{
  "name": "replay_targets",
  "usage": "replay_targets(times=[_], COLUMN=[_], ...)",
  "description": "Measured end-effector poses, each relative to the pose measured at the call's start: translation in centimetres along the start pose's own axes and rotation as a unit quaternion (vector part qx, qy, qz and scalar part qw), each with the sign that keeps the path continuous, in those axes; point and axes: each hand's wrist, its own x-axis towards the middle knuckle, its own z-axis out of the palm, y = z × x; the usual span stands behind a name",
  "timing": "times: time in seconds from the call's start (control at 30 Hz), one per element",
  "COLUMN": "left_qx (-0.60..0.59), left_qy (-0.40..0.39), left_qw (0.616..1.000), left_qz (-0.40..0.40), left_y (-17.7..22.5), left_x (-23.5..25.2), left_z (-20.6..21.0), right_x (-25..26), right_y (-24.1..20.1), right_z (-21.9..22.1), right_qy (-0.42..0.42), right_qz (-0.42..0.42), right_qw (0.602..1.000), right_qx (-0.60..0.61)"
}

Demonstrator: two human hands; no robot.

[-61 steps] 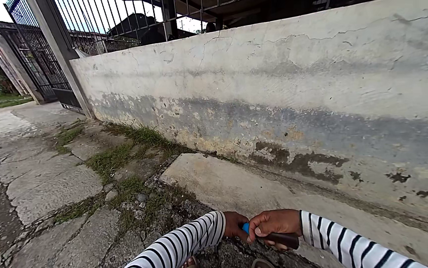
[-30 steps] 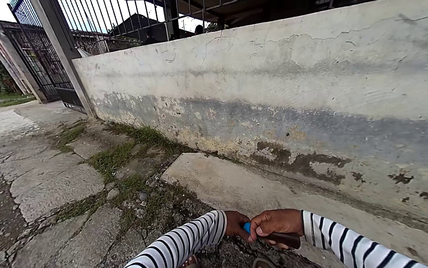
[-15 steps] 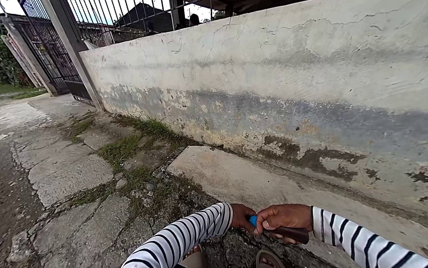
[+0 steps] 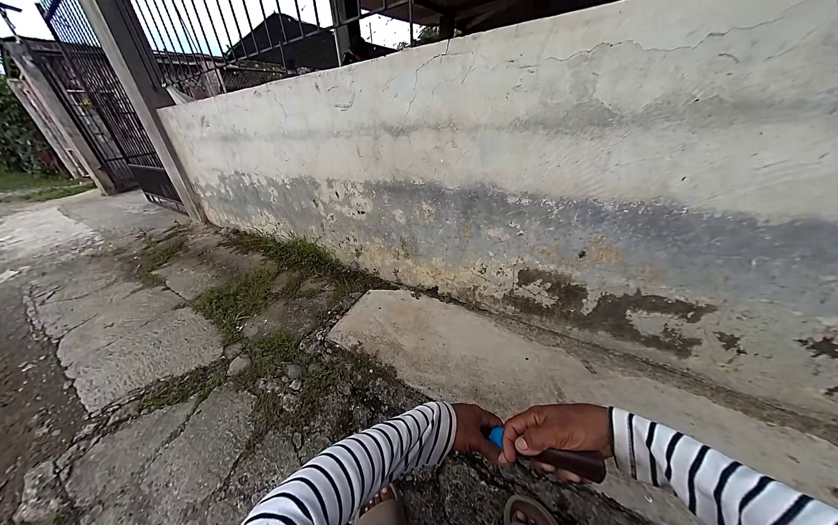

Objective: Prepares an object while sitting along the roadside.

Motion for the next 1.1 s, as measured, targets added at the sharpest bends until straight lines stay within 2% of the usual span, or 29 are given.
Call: replay_targets(times=[0.57, 0.7, 0.8, 0.9, 1.1], left_qx=[0.007, 0.088, 0.118, 0.069, 0.068], left_qy=[0.001, 0.07, 0.123, 0.126, 0.107], left_qw=[1.0, 0.992, 0.981, 0.983, 0.987], left_qz=[-0.002, 0.047, 0.093, 0.113, 0.099], left_y=[-0.3, -0.1, -2.0, -2.9, -2.3], left_x=[-0.3, -0.3, 0.9, 1.9, 1.9], left_z=[0.3, 1.5, 2.1, 2.1, 1.8], right_x=[0.5, 0.1, 0.9, 0.8, 0.2], right_y=[0.5, 0.3, 1.1, 1.5, 0.8], right_z=[0.2, 1.0, 0.6, -0.1, 0.1], right_qy=[-0.008, 0.014, 0.005, -0.009, -0.002], right_qz=[-0.011, -0.014, -0.043, -0.033, -0.026], right_qw=[1.0, 0.999, 0.999, 0.999, 1.0], right_qx=[0.006, -0.037, -0.013, 0.003, 0.006])
